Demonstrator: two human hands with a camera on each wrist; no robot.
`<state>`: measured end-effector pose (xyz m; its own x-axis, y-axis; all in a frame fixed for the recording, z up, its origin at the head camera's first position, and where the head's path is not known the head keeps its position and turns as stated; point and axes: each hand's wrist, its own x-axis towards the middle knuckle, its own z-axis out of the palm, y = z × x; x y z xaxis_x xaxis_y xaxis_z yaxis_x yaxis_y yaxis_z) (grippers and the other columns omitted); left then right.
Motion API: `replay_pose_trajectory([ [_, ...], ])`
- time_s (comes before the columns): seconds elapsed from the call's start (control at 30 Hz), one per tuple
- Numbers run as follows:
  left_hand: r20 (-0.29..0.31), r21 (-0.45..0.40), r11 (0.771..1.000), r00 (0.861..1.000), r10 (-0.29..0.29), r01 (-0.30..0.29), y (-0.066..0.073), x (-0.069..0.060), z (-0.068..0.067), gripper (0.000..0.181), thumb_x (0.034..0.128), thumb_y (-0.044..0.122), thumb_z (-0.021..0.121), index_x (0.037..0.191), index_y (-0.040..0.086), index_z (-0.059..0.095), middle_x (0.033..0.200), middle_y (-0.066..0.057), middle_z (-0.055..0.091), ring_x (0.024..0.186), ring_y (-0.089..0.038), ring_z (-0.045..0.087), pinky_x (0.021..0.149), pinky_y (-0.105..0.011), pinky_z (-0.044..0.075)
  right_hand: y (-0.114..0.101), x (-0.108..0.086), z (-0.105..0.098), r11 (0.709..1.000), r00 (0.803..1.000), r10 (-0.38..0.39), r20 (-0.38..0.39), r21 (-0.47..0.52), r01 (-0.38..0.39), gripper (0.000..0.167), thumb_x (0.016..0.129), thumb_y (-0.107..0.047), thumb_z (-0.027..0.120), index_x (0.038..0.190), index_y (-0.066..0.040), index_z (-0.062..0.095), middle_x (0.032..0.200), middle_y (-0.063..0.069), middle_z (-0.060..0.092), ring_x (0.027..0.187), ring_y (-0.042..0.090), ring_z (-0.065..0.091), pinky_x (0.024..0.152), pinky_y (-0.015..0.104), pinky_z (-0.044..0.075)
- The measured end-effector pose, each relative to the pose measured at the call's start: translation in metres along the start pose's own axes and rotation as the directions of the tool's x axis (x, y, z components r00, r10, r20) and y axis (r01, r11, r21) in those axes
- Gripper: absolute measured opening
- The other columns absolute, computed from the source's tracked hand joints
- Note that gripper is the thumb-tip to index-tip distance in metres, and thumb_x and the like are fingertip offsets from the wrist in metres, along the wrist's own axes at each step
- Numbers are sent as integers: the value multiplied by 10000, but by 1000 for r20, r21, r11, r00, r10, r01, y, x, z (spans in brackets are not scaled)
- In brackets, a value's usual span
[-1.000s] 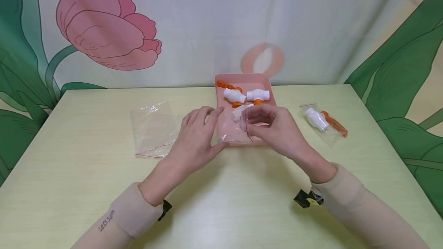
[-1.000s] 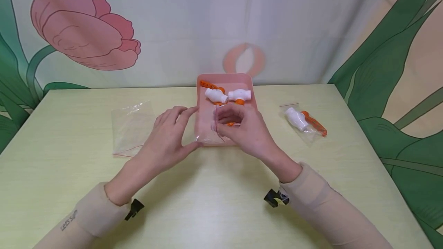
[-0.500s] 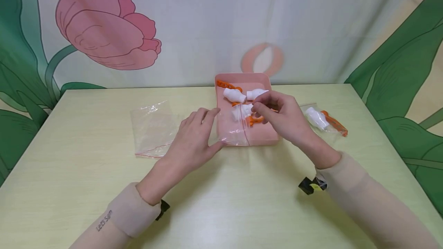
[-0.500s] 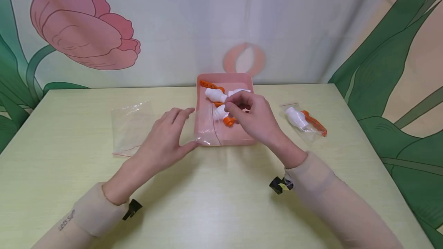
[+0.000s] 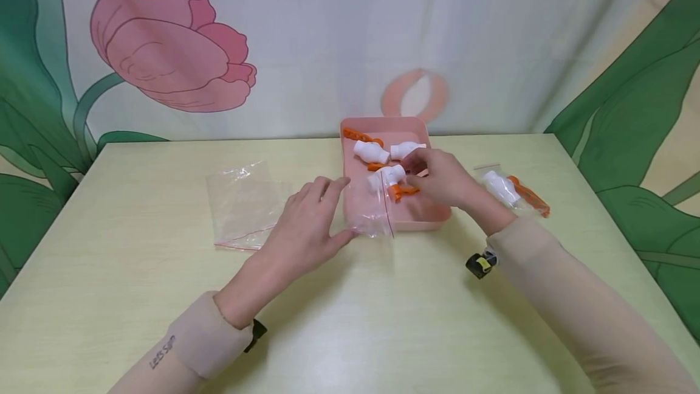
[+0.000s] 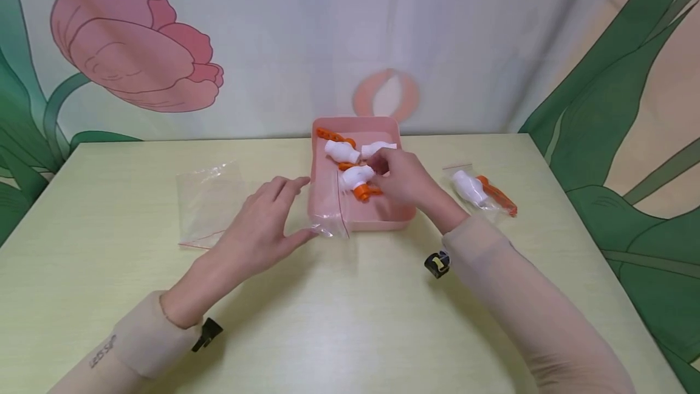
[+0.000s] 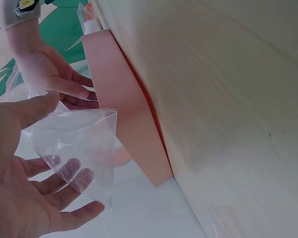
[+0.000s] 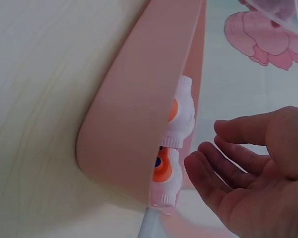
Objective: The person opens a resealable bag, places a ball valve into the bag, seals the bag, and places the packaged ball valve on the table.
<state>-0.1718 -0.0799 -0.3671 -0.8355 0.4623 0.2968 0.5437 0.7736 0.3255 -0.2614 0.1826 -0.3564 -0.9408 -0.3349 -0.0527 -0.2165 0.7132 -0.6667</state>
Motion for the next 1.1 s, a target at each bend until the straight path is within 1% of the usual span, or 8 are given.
replay_pose_trajectory([
  [0.17,12,-5,1000,1000,-6,6,0,-2,1,788,860,307,856,1480,23,462,1253,-147,556,1142,-340,551,931,-523,486,5,12,6,989,999,-39,12,-139,41,319,974,-100,681,1251,55,654,1205,199,670,1125,370,609,1002,469,488],
  [0.3,24,-8,1000,1000,-10,10,-1,-3,0,786,864,313,852,1484,26,463,1257,-143,558,1155,-340,548,933,-519,484,4,18,10,968,996,-76,42,-236,84,323,982,-66,618,1276,66,645,1218,191,675,1135,366,606,1027,476,468],
  [0.4,25,-9,1000,1000,-10,10,-1,-4,-1,785,862,311,854,1483,26,467,1252,-139,562,1146,-335,551,928,-516,487,1,20,12,952,992,-101,75,-281,119,315,977,-1,556,1271,78,637,1220,189,671,1148,349,599,1042,472,466],
  [0.53,13,-5,1000,1000,-3,3,-1,-4,-2,779,858,309,856,1473,21,475,1238,-139,569,1125,-333,559,912,-518,493,-5,22,13,937,986,-119,119,-315,151,328,965,59,510,1272,90,620,1181,180,666,1112,329,589,1022,445,481],
  [0.7,21,-3,1000,1000,-6,6,-1,-5,-3,771,865,312,849,1473,23,474,1237,-135,566,1144,-333,554,926,-519,488,-8,25,12,925,978,-132,161,-334,180,344,934,95,523,1265,77,617,1114,156,655,1043,316,572,963,409,491],
  [0.8,27,-1,1000,1000,-10,10,-1,-5,-3,768,869,312,846,1477,27,473,1242,-133,565,1149,-332,551,936,-516,484,-6,28,12,921,975,-140,169,-340,192,342,920,103,539,1250,74,622,1129,162,653,1071,329,569,987,420,484],
  [0.93,22,2,1000,1000,0,0,-1,-5,-4,766,868,309,846,1473,23,474,1238,-137,568,1141,-336,556,928,-516,489,-2,34,12,910,973,-154,173,-359,208,376,878,133,555,1243,85,633,1164,185,657,1112,356,575,1035,445,465],
  [1.1,23,10,1000,1000,5,-5,0,-6,-3,763,865,306,849,1468,21,478,1231,-137,571,1124,-334,563,914,-516,495,1,41,13,882,965,-172,198,-406,241,415,844,144,589,1252,89,645,1159,200,655,1087,358,572,1018,442,472],
])
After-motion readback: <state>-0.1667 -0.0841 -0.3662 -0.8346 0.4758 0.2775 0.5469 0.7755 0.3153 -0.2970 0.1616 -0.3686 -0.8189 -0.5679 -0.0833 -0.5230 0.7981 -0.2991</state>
